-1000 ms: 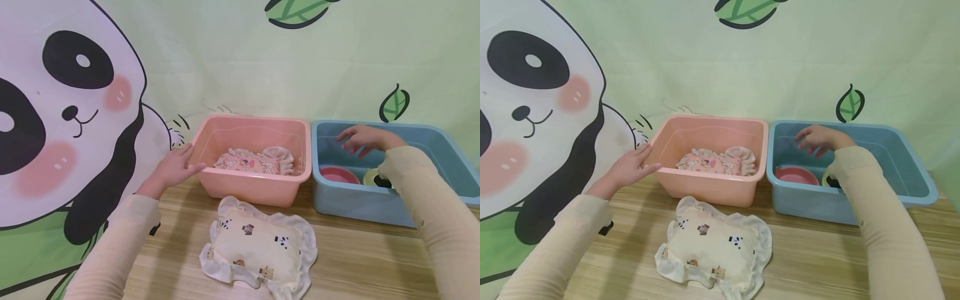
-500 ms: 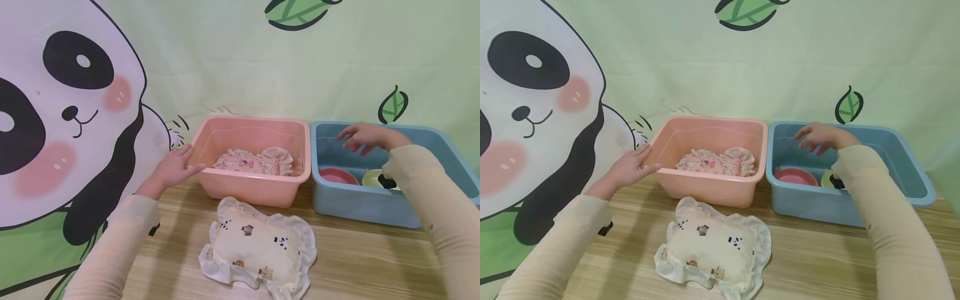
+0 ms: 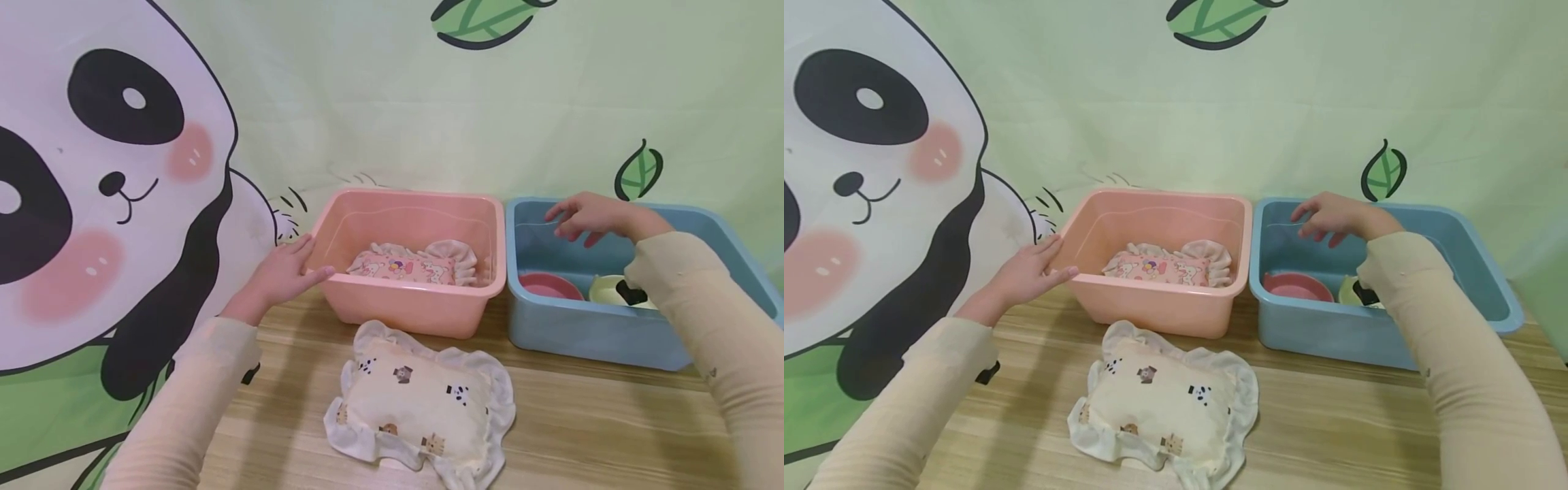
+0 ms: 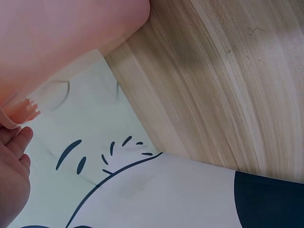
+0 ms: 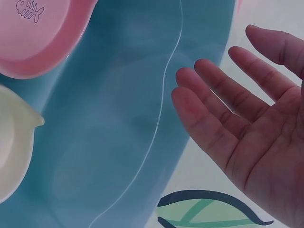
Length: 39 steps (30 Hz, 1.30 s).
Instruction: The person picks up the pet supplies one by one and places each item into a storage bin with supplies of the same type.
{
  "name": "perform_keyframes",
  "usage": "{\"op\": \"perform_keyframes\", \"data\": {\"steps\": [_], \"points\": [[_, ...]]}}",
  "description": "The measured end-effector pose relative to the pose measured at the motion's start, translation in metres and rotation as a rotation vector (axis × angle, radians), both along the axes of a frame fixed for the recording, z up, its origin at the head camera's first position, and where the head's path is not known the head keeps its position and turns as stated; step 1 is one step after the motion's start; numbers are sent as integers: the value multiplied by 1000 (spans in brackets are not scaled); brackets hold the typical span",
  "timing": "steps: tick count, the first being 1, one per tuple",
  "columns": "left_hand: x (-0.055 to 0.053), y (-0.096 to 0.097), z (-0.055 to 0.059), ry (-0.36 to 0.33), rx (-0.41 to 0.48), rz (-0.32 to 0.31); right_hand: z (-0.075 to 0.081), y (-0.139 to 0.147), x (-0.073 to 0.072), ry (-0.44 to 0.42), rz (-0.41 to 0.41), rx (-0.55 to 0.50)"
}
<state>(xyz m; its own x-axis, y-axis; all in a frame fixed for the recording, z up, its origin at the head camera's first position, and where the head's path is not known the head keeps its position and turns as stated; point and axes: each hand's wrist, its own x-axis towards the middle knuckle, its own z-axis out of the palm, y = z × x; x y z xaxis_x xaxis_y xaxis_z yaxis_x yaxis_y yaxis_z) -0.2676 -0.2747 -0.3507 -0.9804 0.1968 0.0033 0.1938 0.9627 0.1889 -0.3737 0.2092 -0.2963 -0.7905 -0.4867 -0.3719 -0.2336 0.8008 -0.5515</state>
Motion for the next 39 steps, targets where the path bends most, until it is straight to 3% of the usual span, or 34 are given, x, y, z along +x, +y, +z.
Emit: {"op": "perform_keyframes", "data": {"steps": [16, 39], "points": [[-1, 1, 0, 6, -2, -4, 7, -4, 9, 3, 39, 12], [1, 1, 0, -6, 16, 7, 11, -15, 38, 161, 115, -34]]}}
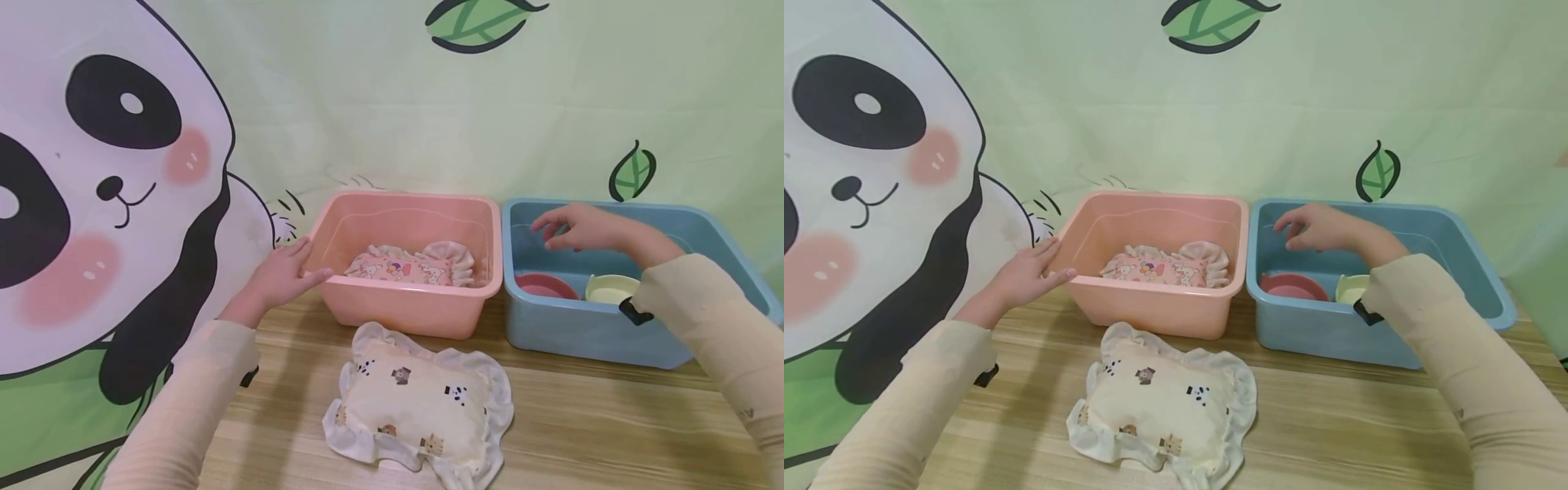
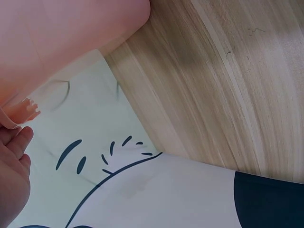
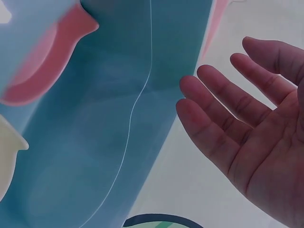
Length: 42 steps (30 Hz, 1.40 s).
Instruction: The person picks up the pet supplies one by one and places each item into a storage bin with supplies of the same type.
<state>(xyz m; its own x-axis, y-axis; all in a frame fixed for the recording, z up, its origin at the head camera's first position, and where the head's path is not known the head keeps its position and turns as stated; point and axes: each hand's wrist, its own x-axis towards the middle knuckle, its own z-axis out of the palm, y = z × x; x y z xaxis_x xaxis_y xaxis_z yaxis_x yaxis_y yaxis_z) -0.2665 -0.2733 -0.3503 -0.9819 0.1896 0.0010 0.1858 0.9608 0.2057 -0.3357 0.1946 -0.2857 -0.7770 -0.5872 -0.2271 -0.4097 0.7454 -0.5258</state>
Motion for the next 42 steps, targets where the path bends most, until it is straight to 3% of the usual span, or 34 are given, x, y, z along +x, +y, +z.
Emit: {"op": "perform_keyframes", "data": {"steps": [16, 31, 42], "points": [[-1, -1, -3, 14, -17, -8, -8, 2, 12, 52, 10, -29], [0, -1, -1, 15, -13, -11, -4, -5, 32, 135, 90, -96], [-1, -1, -2, 23, -21, -17, -3, -11, 45, 151, 85, -97]]}}
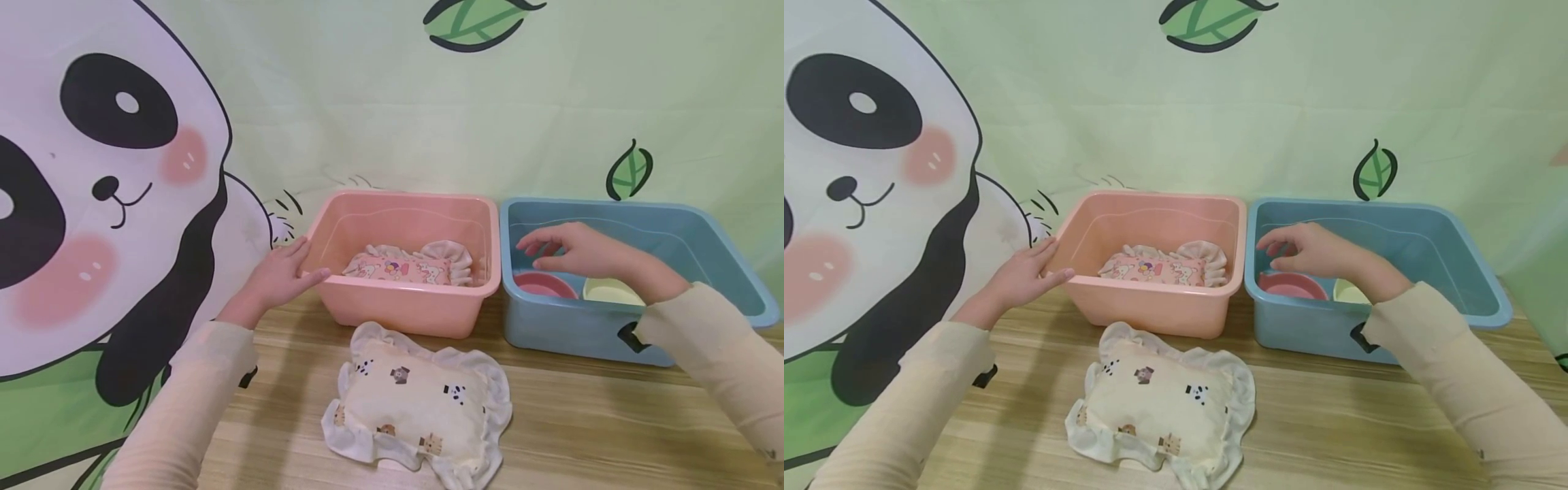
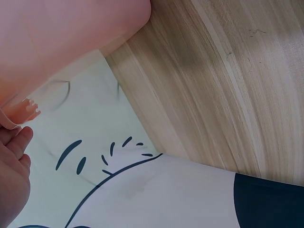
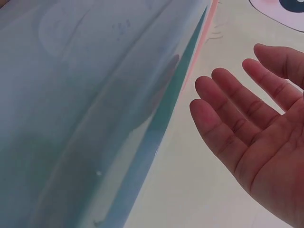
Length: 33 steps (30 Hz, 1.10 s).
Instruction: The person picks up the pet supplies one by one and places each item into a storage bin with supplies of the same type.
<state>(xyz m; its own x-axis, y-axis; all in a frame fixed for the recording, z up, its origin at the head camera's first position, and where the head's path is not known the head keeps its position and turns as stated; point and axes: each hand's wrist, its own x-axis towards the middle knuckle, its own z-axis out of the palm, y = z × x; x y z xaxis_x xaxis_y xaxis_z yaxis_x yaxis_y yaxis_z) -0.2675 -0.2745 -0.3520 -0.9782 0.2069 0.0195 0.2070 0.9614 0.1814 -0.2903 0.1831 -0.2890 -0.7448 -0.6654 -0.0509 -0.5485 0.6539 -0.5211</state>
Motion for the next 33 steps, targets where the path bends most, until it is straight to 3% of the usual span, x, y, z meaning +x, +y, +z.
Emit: {"op": "perform_keyframes", "data": {"steps": [13, 17, 33], "points": [[0, 0, -1, 16, 3, -15, -7, -7, 17, -1, 4, -99], [0, 0, 0, 10, 3, -11, -9, -10, 25, -4, 44, -157], [1, 1, 1, 0, 2, -4, -20, -15, 40, 146, 175, -213]]}}
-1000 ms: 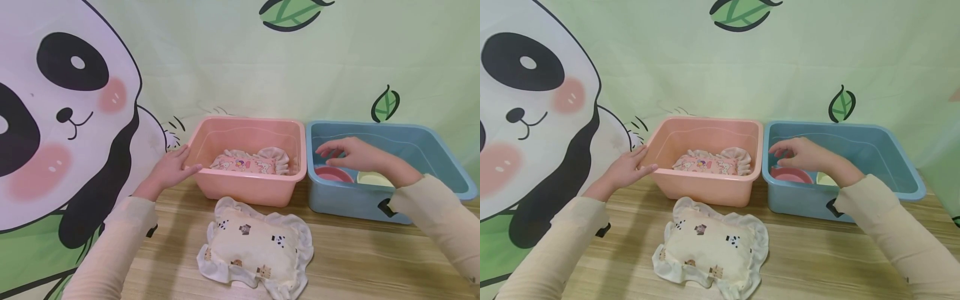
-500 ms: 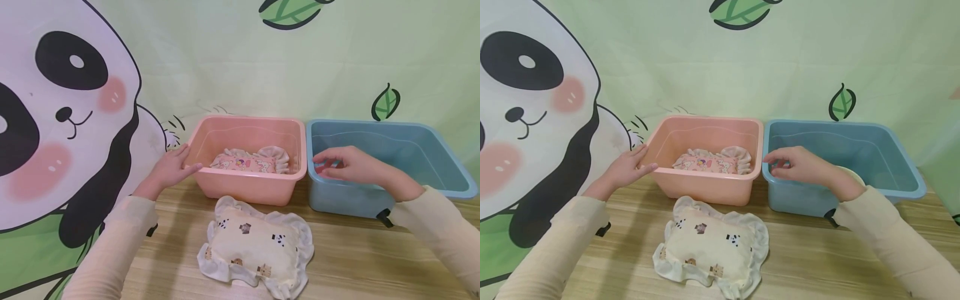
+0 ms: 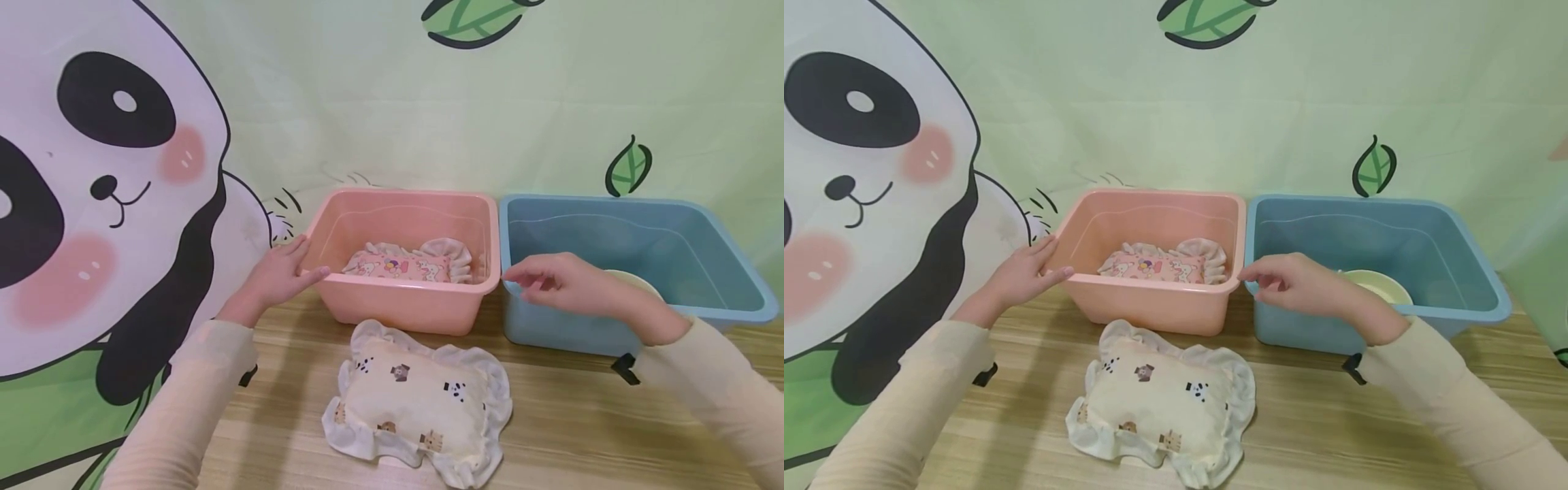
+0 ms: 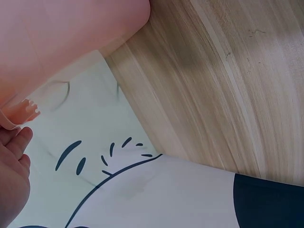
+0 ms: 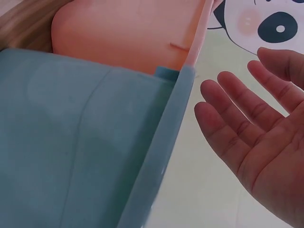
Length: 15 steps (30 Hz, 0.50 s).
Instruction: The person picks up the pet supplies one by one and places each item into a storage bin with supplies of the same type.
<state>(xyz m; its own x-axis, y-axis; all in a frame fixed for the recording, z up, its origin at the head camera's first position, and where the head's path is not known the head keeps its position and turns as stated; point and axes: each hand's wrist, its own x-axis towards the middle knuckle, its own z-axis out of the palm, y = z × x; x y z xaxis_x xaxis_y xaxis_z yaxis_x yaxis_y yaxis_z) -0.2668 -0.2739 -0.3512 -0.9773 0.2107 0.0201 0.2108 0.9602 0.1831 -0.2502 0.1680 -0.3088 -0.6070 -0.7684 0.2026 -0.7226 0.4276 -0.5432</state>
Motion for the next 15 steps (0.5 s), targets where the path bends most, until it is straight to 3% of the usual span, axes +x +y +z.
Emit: {"op": "perform_keyframes", "data": {"steps": [15], "points": [[0, 0, -1, 7, 5, -1, -10, -11, 11, -33, 26, 30]]}}
